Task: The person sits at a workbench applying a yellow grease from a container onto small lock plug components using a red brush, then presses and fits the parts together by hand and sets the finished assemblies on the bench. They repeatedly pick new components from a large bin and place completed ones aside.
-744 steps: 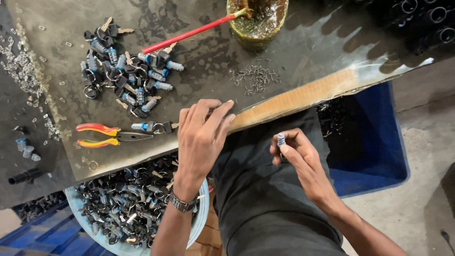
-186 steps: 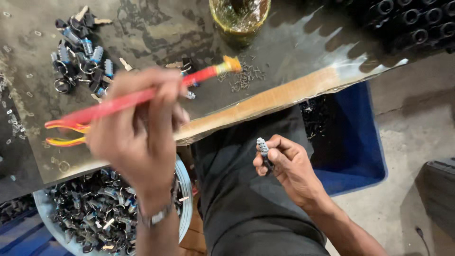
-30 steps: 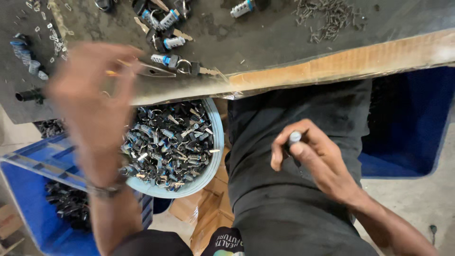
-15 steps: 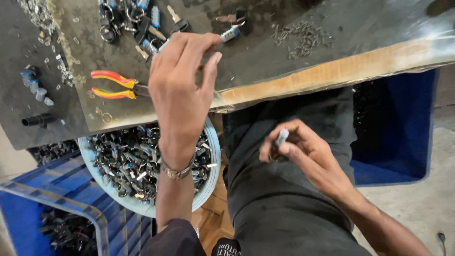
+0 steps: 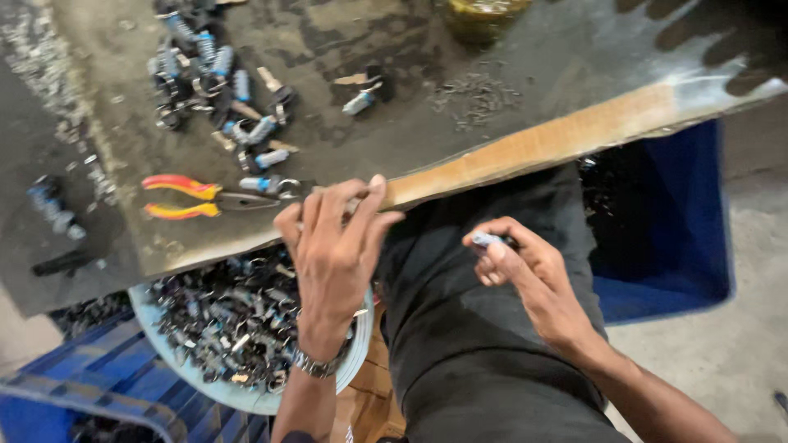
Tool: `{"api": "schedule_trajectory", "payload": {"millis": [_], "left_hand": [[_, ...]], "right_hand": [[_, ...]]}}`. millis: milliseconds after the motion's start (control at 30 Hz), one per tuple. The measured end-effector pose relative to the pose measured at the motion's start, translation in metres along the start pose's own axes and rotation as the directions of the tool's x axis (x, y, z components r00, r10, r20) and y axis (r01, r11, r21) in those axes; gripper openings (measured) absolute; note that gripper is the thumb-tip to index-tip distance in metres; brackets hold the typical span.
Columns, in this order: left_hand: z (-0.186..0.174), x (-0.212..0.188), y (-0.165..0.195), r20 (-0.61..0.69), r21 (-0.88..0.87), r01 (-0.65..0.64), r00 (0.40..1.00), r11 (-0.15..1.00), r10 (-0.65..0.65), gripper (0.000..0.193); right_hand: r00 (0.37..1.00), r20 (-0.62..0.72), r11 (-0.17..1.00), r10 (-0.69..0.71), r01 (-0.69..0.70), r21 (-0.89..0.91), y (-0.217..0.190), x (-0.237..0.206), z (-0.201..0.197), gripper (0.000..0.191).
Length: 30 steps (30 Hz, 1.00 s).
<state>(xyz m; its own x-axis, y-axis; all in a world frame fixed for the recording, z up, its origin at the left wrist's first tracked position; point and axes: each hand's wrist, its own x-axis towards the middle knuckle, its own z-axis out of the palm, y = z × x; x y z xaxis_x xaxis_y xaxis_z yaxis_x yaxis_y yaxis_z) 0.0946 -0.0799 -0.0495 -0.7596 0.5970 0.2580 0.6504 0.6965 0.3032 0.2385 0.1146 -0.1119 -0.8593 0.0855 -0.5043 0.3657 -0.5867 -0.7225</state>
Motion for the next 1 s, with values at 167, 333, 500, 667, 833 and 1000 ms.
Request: {"api": "schedule_trajectory", "payload": {"millis": [167, 333, 500, 667, 833, 1000], "left_hand": [[0.003, -0.008, -0.002, -0.072, -0.054, 0.028, 0.997, 0.998, -0.032, 0.021], [-0.004, -0.018, 0.019, -0.037, -0.465, 0.159, 0.979, 0.871, -0.198, 0.014], [0.005, -0.019, 0.045, 0.063, -0.686, 0.201, 0.974, 0.700, -0.218, 0.013], [0.008, -0.019, 0.061, 0.137, -0.717, 0.278, 0.955, 0.639, -0.262, 0.014], [0.011, -0.014, 0.058, 0.117, -0.691, 0.217, 0.975, 0.689, -0.190, 0.015], [0.012, -0.012, 0.059, 0.279, -0.671, 0.368, 0.929, 0.643, -0.241, 0.014]], "right_hand": [[0.997, 0.060, 0.967, 0.057, -0.070, 0.245, -0.007, -0.002, 0.002, 0.035], [0.995, 0.020, 0.971, 0.097, -0.099, 0.216, -0.009, -0.002, 0.001, 0.024], [0.999, -0.029, 0.972, 0.026, -0.019, 0.233, -0.005, -0.002, -0.004, 0.024], [0.997, -0.035, 0.981, -0.071, 0.076, 0.180, -0.004, -0.005, -0.006, 0.024], [0.990, -0.096, 0.991, -0.106, 0.113, 0.073, -0.006, -0.003, -0.002, 0.025], [0.995, -0.071, 0.984, -0.071, 0.081, 0.158, -0.007, -0.002, -0.002, 0.027]]}}
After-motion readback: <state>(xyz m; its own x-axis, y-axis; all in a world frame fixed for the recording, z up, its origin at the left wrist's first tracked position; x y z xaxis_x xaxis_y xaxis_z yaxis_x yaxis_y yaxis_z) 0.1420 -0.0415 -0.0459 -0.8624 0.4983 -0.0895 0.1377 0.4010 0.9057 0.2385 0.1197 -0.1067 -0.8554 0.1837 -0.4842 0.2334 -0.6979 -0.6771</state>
